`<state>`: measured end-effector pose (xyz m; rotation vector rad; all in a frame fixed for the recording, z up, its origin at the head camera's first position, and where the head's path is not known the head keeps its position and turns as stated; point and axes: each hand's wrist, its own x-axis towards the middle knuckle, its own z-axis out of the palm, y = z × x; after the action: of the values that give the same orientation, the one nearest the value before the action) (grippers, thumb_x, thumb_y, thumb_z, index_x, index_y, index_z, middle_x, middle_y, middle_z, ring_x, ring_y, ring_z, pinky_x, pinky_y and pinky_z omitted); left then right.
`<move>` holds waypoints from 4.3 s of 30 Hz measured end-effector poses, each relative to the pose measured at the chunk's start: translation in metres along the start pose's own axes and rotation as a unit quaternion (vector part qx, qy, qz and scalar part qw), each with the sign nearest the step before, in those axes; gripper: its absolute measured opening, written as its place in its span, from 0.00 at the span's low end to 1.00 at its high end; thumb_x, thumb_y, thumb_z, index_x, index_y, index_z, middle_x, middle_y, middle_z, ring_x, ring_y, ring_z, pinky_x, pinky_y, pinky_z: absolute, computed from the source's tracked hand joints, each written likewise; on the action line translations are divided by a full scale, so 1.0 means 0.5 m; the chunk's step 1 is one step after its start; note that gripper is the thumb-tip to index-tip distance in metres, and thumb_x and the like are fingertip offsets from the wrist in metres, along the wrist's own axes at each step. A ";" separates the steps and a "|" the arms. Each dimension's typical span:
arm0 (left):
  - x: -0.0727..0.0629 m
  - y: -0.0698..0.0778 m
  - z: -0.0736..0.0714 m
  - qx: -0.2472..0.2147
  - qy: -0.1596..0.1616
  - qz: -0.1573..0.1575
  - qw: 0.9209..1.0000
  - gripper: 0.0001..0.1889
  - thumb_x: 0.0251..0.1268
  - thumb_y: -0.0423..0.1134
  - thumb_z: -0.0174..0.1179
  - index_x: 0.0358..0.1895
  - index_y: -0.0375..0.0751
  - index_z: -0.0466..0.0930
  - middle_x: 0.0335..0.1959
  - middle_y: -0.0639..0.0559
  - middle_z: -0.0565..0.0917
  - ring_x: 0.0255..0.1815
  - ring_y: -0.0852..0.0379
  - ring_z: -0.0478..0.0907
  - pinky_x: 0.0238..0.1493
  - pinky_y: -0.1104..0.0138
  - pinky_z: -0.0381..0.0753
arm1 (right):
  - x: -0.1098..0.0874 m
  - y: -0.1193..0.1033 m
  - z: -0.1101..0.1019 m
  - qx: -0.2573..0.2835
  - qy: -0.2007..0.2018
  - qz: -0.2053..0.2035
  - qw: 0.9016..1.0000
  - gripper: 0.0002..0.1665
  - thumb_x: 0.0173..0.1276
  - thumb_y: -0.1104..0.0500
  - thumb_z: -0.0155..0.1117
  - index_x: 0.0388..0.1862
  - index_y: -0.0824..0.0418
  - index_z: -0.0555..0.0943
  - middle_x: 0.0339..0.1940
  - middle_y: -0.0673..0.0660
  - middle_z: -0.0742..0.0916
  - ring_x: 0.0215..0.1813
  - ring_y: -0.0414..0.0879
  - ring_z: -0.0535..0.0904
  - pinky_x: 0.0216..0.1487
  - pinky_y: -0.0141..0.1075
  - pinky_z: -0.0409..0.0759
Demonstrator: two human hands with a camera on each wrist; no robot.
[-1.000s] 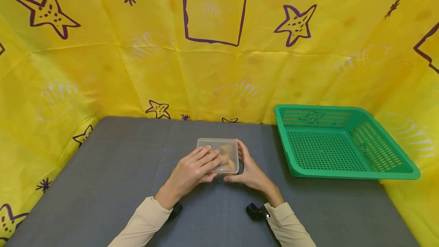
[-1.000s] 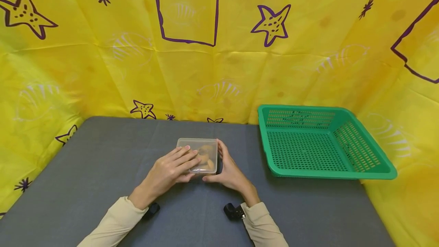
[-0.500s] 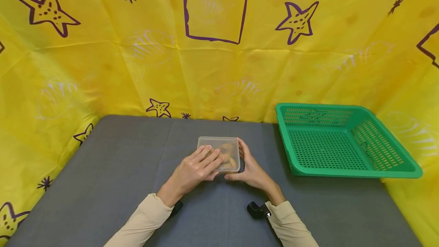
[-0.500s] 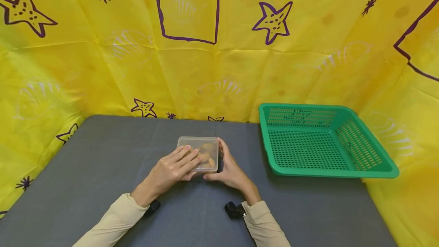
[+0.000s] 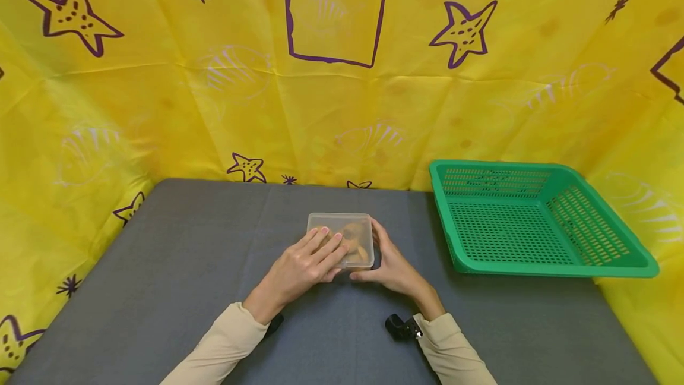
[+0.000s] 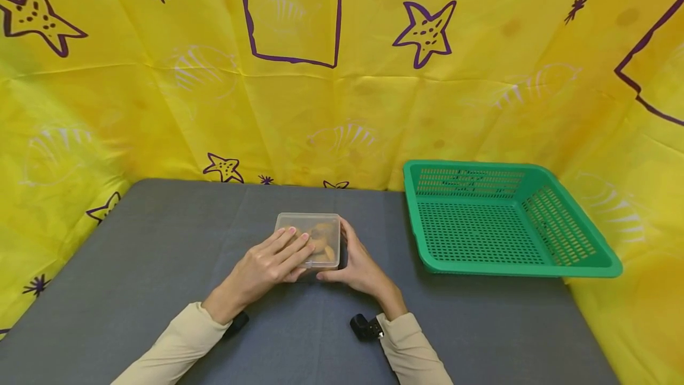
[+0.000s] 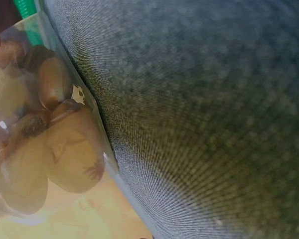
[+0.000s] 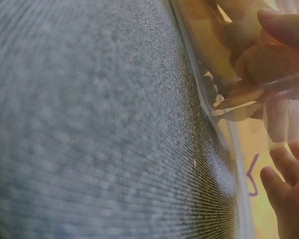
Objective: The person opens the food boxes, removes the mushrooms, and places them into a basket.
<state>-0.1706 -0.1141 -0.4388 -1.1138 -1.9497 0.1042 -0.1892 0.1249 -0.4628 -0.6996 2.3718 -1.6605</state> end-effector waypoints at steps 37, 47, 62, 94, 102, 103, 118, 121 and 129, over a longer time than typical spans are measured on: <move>0.016 -0.006 -0.004 -0.035 0.039 -0.001 0.999 0.20 0.80 0.42 0.42 0.50 0.42 0.86 0.48 0.50 0.89 0.47 0.49 0.87 0.50 0.58 0.87 | 0.000 0.000 -0.002 -0.006 0.006 0.016 1.000 0.72 0.47 0.58 0.84 0.81 0.55 0.45 0.76 0.60 0.68 0.74 0.57 0.65 0.74 0.56 0.61; 0.025 -0.018 -0.015 -0.088 0.029 -0.025 0.995 0.16 0.76 0.44 0.49 0.51 0.44 0.87 0.47 0.51 0.90 0.46 0.51 0.87 0.52 0.60 0.86 | -0.005 0.000 -0.001 -0.004 0.002 0.012 1.000 0.71 0.48 0.57 0.84 0.81 0.55 0.46 0.72 0.58 0.70 0.65 0.52 0.70 0.69 0.51 0.66; 0.042 -0.048 -0.027 -0.256 0.028 -0.155 0.954 0.16 0.60 0.40 0.70 0.51 0.43 0.86 0.49 0.51 0.87 0.52 0.53 0.84 0.56 0.59 0.84 | -0.001 0.005 -0.001 -0.006 0.008 -0.007 1.000 0.70 0.45 0.61 0.85 0.74 0.58 0.43 0.78 0.62 0.64 0.77 0.57 0.61 0.76 0.58 0.58; -0.037 -0.015 0.008 -0.421 -0.049 -0.428 0.798 0.31 0.72 0.39 0.59 0.75 0.42 0.59 0.69 0.39 0.70 0.64 0.39 0.75 0.60 0.46 0.80 | 0.002 0.011 -0.001 -0.020 0.017 0.000 1.000 0.77 0.44 0.58 0.86 0.82 0.54 0.41 0.82 0.62 0.54 0.82 0.59 0.50 0.80 0.57 0.53; -0.043 -0.017 0.012 -0.465 -0.102 -0.452 0.754 0.36 0.74 0.44 0.57 0.78 0.41 0.52 0.76 0.40 0.62 0.70 0.37 0.68 0.65 0.44 0.75 | 0.004 0.012 -0.002 -0.009 0.020 -0.005 1.000 0.78 0.43 0.58 0.86 0.82 0.53 0.41 0.82 0.59 0.55 0.82 0.57 0.52 0.80 0.57 0.53; -0.045 -0.018 0.013 -0.472 -0.109 -0.453 0.748 0.36 0.74 0.45 0.57 0.79 0.41 0.51 0.77 0.40 0.61 0.71 0.36 0.67 0.66 0.43 0.74 | 0.004 0.013 -0.002 -0.007 0.021 -0.005 1.000 0.78 0.42 0.59 0.86 0.82 0.53 0.42 0.82 0.59 0.55 0.81 0.57 0.52 0.80 0.57 0.53; -0.061 -0.034 0.010 -0.555 -0.138 -0.432 0.698 0.48 0.63 0.42 0.69 0.80 0.46 0.48 0.80 0.43 0.54 0.77 0.36 0.58 0.72 0.41 0.65 | -0.005 0.002 -0.011 0.002 -0.003 -0.002 1.000 0.75 0.45 0.59 0.85 0.81 0.39 0.44 0.83 0.57 0.54 0.81 0.59 0.52 0.79 0.60 0.53; -0.063 -0.036 0.009 -0.573 -0.136 -0.432 0.684 0.52 0.58 0.42 0.73 0.80 0.46 0.46 0.81 0.42 0.53 0.79 0.36 0.54 0.73 0.40 0.62 | -0.005 -0.001 -0.015 -0.004 -0.010 -0.009 1.000 0.74 0.46 0.59 0.85 0.82 0.45 0.44 0.83 0.57 0.54 0.82 0.59 0.50 0.79 0.60 0.52; -0.072 -0.042 0.011 -0.621 -0.120 -0.425 0.647 0.59 0.51 0.45 0.77 0.79 0.43 0.43 0.81 0.38 0.51 0.80 0.36 0.50 0.75 0.39 0.58 | -0.015 -0.029 -0.041 -0.044 -0.003 -0.019 0.999 0.69 0.47 0.55 0.85 0.81 0.53 0.51 0.81 0.56 0.60 0.81 0.55 0.54 0.79 0.56 0.55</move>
<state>-0.1803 -0.1510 -0.4559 -0.7260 -2.5532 -1.9439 -0.1866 0.1417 -0.4428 -0.7669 2.4562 -1.5741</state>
